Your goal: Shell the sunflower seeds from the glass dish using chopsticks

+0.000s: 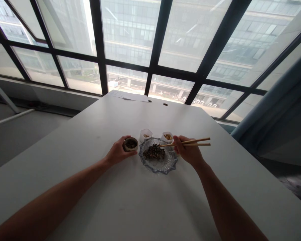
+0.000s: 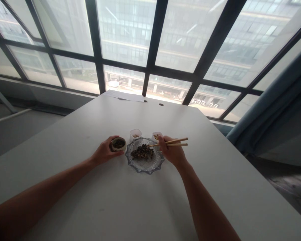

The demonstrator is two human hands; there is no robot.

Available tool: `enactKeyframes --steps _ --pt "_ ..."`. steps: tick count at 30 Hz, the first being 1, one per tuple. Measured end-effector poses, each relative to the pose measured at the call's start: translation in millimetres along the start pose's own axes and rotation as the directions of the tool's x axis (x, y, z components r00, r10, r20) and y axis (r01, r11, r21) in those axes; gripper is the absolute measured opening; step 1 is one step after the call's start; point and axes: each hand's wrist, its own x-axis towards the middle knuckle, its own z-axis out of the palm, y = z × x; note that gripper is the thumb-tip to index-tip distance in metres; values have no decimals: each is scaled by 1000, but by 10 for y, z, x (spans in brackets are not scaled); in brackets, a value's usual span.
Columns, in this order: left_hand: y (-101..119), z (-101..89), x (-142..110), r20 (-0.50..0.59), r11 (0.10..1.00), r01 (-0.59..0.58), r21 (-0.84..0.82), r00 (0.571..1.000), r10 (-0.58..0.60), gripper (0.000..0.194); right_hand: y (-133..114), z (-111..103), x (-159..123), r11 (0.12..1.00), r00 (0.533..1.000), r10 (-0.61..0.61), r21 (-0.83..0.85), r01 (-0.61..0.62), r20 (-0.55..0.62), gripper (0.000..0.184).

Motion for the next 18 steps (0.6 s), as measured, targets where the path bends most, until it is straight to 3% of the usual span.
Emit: enactKeyframes --steps 5,9,18 --pt "0 -4 3 -18 1000 -8 28 1000 8 76 -7 -25 -7 977 986 -137 -154 150 89 53" --pt "-3 -5 8 -24 999 -5 41 1000 6 76 -10 -30 -6 954 973 -216 -191 229 86 52" --pt "-4 -6 11 -5 999 9 37 1000 -9 76 64 -1 -25 960 951 -240 -101 263 196 44"
